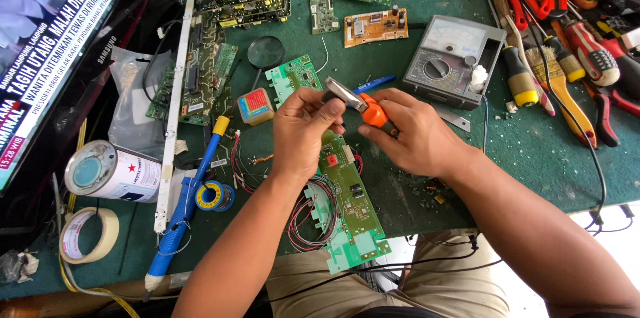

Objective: The person uses a soldering iron and solder wire to attach components to a green circuit board. They then use pliers to strip the insulation from a black wire and prepare it for connection.

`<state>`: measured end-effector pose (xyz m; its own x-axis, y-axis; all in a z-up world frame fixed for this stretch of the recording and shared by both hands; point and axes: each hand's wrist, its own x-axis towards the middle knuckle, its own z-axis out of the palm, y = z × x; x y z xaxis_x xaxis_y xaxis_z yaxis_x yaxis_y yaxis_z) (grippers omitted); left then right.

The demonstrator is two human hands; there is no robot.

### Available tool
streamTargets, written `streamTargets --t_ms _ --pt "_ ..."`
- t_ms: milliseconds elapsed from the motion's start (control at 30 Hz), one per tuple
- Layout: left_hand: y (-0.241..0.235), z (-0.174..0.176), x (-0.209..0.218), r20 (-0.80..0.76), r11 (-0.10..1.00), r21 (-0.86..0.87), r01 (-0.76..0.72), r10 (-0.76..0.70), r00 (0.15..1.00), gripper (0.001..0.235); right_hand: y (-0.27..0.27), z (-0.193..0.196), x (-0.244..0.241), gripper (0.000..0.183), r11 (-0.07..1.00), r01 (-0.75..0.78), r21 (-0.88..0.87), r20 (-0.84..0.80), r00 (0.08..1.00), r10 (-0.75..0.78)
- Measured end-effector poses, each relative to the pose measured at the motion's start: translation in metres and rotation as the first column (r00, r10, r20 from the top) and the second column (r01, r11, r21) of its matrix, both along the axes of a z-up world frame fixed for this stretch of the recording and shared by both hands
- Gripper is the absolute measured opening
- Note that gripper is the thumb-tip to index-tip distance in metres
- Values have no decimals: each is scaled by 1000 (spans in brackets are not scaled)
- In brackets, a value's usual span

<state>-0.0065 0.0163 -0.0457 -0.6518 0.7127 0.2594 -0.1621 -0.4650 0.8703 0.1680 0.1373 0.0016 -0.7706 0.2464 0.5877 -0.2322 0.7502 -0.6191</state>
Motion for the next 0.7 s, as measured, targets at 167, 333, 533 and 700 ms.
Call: streamTargets --t_ms 167,333,533,700 --pt "-2 -1 3 69 987 57 152 -156 985 17 8 -28 3 16 988 -44 -150 72 996 56" --pt "-5 -3 0 130 961 119 249 -263 956 18 -5 -6 5 19 895 -60 -443 136 982 133" --pt "-3 0 -6 55 956 146 256 -266 962 23 -8 29 3 17 914 -109 -390 65 987 145" --pt "-6 7 -5 -15 956 153 251 -252 968 24 -5 14 9 15 910 -100 -402 55 990 133"
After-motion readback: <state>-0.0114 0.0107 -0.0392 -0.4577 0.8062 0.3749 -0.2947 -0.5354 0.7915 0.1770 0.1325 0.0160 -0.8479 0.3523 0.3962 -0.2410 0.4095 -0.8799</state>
